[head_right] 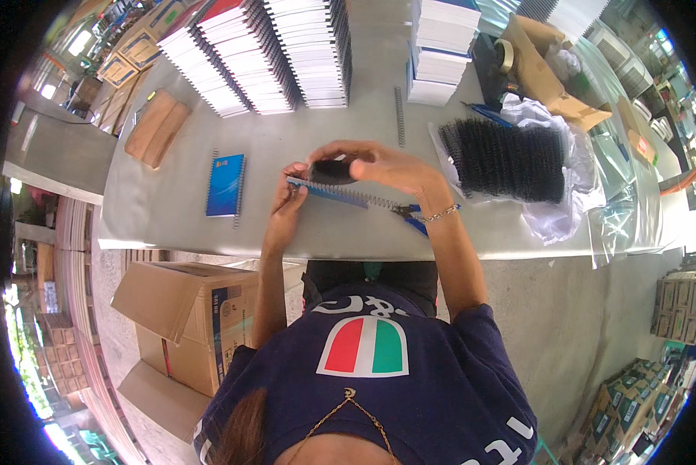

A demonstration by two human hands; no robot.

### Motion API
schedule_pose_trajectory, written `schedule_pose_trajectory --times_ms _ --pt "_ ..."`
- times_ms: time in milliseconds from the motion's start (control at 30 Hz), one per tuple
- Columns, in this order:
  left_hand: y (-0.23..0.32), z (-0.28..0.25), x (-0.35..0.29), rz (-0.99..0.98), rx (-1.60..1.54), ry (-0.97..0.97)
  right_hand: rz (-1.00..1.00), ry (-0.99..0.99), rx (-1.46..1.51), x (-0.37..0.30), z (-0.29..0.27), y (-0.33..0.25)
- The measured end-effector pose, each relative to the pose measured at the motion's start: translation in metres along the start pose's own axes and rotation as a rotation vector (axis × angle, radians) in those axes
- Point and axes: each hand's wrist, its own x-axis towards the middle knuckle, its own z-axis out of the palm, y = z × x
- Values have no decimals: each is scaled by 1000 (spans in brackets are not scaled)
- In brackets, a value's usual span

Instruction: The person assembles spiral-bound notebooks by inserting metal coils into the punched edges of blue covers and paper stacks. They use pliers to secure the coils and place finished notebooks into a cardboard box.

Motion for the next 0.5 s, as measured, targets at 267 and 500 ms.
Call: schedule_pose_trajectory --times_ms 267,500 --pt "-5 -2 1 -18 -14 -7 229 91 -403 21 -1 3" --pt "-2 3 3 17 73 -34 171 123 -217 11 -1 15"
